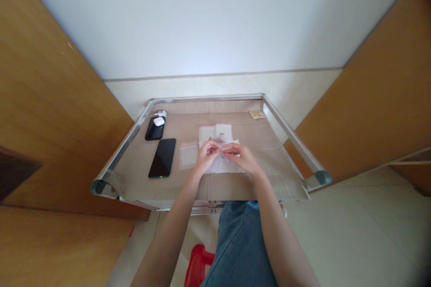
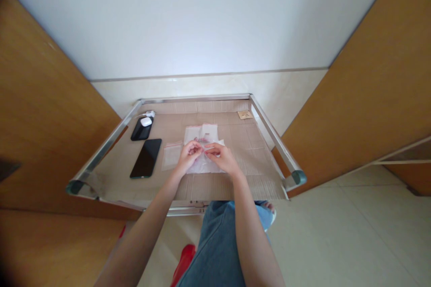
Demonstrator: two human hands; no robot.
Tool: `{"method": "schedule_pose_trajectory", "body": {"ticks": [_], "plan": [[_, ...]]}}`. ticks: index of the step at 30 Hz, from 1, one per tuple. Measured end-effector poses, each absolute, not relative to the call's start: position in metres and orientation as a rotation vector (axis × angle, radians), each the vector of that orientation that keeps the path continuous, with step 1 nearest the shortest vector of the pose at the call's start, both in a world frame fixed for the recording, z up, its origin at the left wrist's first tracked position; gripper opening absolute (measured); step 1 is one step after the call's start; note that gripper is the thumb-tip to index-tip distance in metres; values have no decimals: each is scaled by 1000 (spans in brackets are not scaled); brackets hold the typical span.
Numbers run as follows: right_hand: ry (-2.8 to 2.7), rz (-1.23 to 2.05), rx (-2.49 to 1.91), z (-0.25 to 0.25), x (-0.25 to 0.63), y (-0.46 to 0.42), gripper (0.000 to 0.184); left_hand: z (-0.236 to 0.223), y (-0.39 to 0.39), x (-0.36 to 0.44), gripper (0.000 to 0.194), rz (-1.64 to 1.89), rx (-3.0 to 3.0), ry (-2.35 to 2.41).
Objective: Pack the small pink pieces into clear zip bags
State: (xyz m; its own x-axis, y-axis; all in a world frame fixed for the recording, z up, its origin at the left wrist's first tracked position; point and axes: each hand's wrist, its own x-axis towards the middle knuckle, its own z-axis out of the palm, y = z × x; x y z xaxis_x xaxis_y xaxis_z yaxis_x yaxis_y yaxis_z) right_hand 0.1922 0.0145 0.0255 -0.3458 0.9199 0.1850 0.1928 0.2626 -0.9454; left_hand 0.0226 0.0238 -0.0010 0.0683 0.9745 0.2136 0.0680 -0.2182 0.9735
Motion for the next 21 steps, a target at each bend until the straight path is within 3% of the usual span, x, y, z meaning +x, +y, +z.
{"method": "schedule_pose_trajectory", "body": {"ticks": [6, 12, 21], "plan": [[-1821, 969, -1136, 25, 192, 14, 30, 3, 22, 23, 19, 1281, 1389, 1151], [-1883, 869, -1217, 27, 189, 13, 10, 3, 23, 23, 23, 1332, 1285, 1138], [-1911, 799, -1183, 32, 188, 12, 12, 5, 23, 24, 21, 1364, 1268, 1142]]}}
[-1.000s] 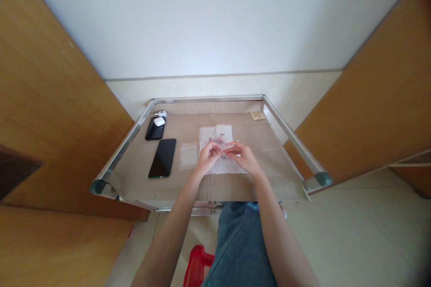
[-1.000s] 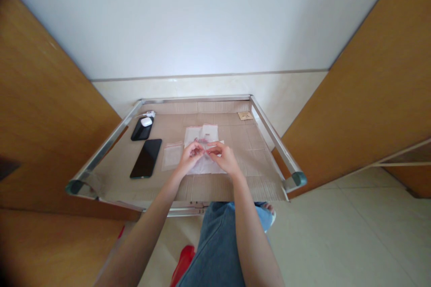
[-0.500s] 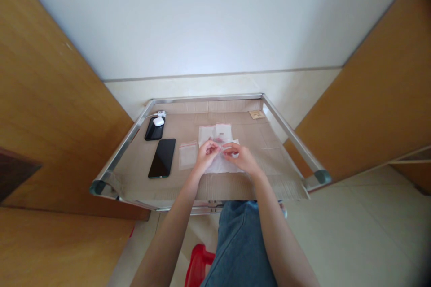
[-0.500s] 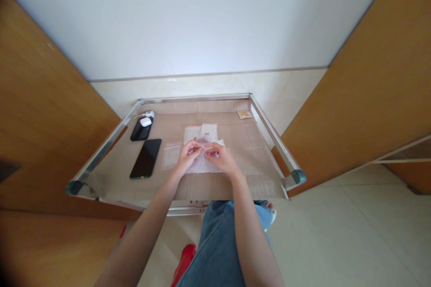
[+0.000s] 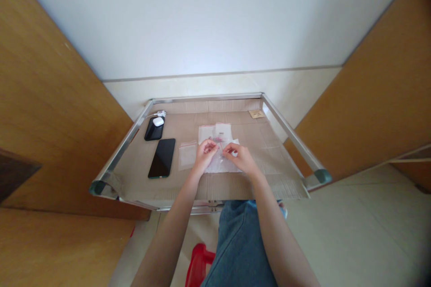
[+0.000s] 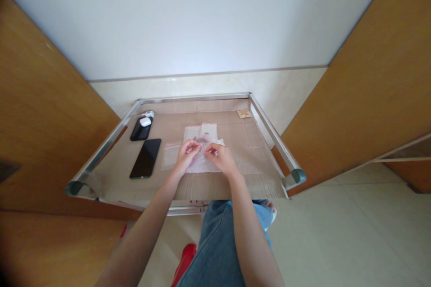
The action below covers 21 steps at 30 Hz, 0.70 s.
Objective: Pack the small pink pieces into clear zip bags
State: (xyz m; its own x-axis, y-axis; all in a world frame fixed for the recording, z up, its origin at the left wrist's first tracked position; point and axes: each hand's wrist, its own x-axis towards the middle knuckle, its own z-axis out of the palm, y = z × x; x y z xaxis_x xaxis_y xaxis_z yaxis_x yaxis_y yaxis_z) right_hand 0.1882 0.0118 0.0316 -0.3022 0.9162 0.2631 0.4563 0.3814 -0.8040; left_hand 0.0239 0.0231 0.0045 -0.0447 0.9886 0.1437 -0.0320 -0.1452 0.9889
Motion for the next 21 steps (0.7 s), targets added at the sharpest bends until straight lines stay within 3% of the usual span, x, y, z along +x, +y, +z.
{"method": "schedule_pose_trajectory", "body": {"ticks": [9, 14, 21], "plan": [[-1755, 880, -1127, 37, 190, 13, 16, 3, 22, 23, 13, 1330, 1330, 1142], [-1658, 755, -1230, 28, 198, 18, 20, 5, 23, 23, 15, 1350, 1294, 1145], [-2004, 575, -1418, 19, 209, 19, 10, 3, 23, 22, 14, 1380, 1253, 1160]]}}
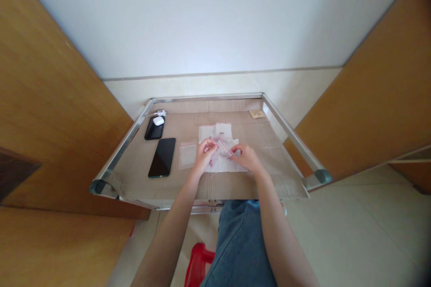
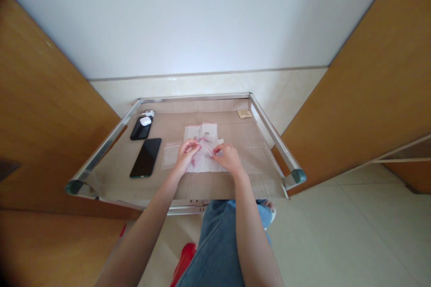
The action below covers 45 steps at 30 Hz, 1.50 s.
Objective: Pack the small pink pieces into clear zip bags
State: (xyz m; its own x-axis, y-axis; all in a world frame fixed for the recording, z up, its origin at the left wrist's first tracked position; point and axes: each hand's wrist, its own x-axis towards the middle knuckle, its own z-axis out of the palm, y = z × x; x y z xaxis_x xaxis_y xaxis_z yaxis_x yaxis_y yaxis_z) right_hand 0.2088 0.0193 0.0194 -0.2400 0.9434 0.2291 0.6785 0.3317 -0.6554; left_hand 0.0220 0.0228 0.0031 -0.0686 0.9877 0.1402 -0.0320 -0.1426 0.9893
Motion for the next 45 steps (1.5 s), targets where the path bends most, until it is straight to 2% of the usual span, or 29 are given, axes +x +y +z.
{"method": "schedule_pose_trajectory", "body": {"ticks": [11, 21, 27, 45], "plan": [[-2043, 525, -1462, 20, 203, 18, 5, 8, 20, 23, 14, 1343, 1252, 1158], [-1697, 676, -1344, 28, 207, 17, 25, 5, 22, 23, 13, 1352, 1265, 1150], [-1735, 780, -1237, 37, 203, 12, 22, 5, 21, 23, 13, 1348, 1257, 1153], [-1811, 795, -1282, 34, 206, 13, 23, 4, 23, 23, 19, 1444, 1150, 1118]]}}
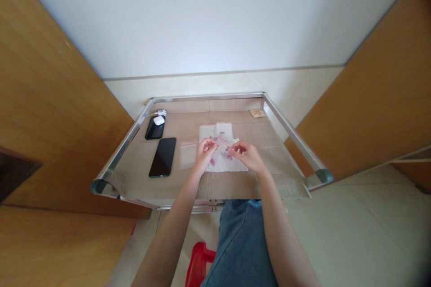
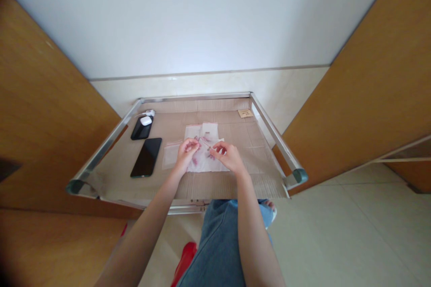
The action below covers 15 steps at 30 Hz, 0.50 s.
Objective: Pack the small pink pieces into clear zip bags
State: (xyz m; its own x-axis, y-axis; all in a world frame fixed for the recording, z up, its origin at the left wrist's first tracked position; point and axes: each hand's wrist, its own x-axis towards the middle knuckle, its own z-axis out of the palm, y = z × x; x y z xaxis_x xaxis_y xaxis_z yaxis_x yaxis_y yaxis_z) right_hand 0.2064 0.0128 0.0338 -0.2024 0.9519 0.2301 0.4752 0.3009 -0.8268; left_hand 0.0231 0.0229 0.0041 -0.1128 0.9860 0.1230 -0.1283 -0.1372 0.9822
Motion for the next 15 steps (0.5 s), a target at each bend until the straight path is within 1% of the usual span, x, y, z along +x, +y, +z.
{"method": "schedule_pose_trajectory", "body": {"ticks": [6, 15], "plan": [[-1762, 850, -1224, 32, 205, 14, 22, 3, 24, 23, 29, 1472, 1091, 1093], [-1733, 849, -1217, 31, 201, 17, 23, 4, 25, 24, 33, 1460, 1092, 1077]]}}
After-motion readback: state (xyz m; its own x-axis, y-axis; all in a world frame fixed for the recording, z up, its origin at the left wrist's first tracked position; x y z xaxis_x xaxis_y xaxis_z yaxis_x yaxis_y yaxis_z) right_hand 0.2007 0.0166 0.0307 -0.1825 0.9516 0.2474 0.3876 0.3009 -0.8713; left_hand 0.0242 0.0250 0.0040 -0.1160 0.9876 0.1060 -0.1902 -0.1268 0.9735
